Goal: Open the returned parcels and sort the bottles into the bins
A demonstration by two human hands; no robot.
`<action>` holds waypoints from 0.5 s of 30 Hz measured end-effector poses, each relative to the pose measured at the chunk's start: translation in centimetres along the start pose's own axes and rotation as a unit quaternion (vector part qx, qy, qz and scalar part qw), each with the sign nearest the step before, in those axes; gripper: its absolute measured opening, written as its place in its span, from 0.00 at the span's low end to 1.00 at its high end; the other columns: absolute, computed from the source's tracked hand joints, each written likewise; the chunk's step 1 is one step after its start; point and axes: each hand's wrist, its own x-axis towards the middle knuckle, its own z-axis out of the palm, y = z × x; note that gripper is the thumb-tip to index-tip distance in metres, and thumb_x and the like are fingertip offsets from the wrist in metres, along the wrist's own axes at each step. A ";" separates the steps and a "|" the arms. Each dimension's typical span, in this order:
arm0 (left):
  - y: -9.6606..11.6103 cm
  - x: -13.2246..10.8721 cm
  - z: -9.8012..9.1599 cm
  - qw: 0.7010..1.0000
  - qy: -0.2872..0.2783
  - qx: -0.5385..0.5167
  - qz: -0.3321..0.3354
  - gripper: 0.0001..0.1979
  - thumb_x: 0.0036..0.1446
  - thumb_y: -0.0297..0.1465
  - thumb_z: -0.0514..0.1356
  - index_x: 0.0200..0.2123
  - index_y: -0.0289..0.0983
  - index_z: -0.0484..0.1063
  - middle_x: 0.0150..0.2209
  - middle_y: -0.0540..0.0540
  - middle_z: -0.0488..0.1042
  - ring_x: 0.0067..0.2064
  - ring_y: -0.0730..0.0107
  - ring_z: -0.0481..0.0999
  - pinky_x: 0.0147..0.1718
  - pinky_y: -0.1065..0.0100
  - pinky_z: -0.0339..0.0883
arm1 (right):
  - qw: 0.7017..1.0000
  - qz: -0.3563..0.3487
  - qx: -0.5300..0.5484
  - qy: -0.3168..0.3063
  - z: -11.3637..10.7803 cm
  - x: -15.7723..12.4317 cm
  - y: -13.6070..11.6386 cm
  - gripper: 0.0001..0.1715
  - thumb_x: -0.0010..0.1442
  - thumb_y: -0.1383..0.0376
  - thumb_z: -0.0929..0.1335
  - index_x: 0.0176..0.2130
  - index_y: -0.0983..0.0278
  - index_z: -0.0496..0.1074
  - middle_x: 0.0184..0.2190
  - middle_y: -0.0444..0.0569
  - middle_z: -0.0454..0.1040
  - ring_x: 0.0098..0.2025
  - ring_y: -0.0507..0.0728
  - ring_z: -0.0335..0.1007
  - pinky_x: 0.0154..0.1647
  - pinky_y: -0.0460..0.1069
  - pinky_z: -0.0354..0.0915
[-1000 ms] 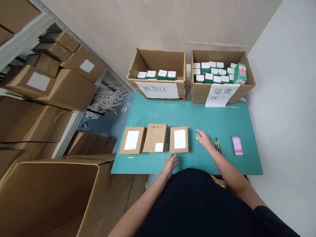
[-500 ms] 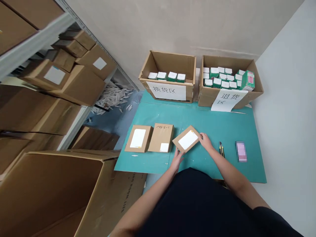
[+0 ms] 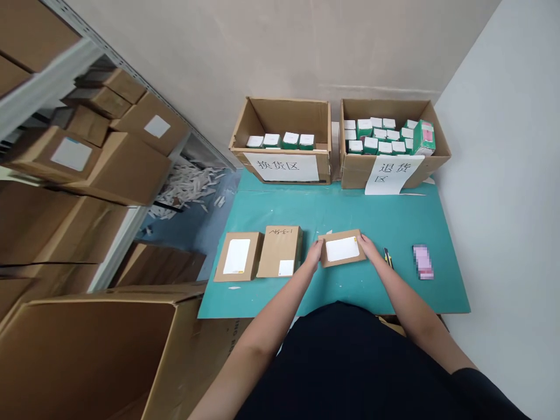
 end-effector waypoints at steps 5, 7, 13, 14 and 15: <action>-1.2 -0.6 -0.3 0.992 0.016 0.000 0.124 0.24 0.63 0.52 0.56 0.52 0.42 0.71 0.56 0.41 0.75 0.59 0.56 0.71 0.57 0.59 0.65 | 0.998 -0.010 0.036 0.042 -0.6 -3.0 0.2 0.35 0.58 0.41 0.65 0.55 0.58 0.74 0.54 0.52 0.78 0.58 0.64 0.71 0.59 0.57 0.67; -2.6 -1.3 -1.0 0.989 0.012 0.005 0.150 0.25 0.63 0.54 0.55 0.50 0.42 0.71 0.55 0.42 0.75 0.59 0.57 0.71 0.57 0.60 0.65 | 0.997 -0.002 0.064 0.050 -1.4 -5.3 1.3 0.36 0.60 0.39 0.63 0.56 0.58 0.73 0.57 0.52 0.76 0.58 0.64 0.71 0.57 0.56 0.69; -6.4 -2.8 -2.9 0.994 -0.001 0.006 0.105 0.28 0.61 0.53 0.59 0.56 0.42 0.71 0.62 0.40 0.70 0.63 0.54 0.69 0.58 0.58 0.64 | 0.990 0.075 0.116 0.018 -2.0 -9.5 4.0 0.43 0.56 0.38 0.68 0.63 0.54 0.69 0.64 0.50 0.70 0.64 0.66 0.66 0.60 0.59 0.68; -6.4 -2.7 -2.8 0.997 -0.004 -0.002 0.080 0.29 0.61 0.53 0.58 0.58 0.42 0.70 0.64 0.39 0.69 0.63 0.53 0.68 0.58 0.56 0.64 | 0.990 0.084 0.114 0.019 -1.7 -9.5 3.9 0.43 0.55 0.38 0.69 0.63 0.54 0.70 0.65 0.49 0.68 0.66 0.66 0.64 0.63 0.60 0.66; -6.2 -2.5 -2.7 0.998 -0.010 -0.011 0.059 0.30 0.62 0.54 0.57 0.59 0.42 0.70 0.65 0.39 0.68 0.64 0.52 0.68 0.58 0.54 0.65 | 0.989 0.090 0.112 0.022 -1.5 -9.2 3.6 0.43 0.55 0.38 0.69 0.62 0.54 0.71 0.66 0.48 0.68 0.68 0.66 0.62 0.65 0.60 0.63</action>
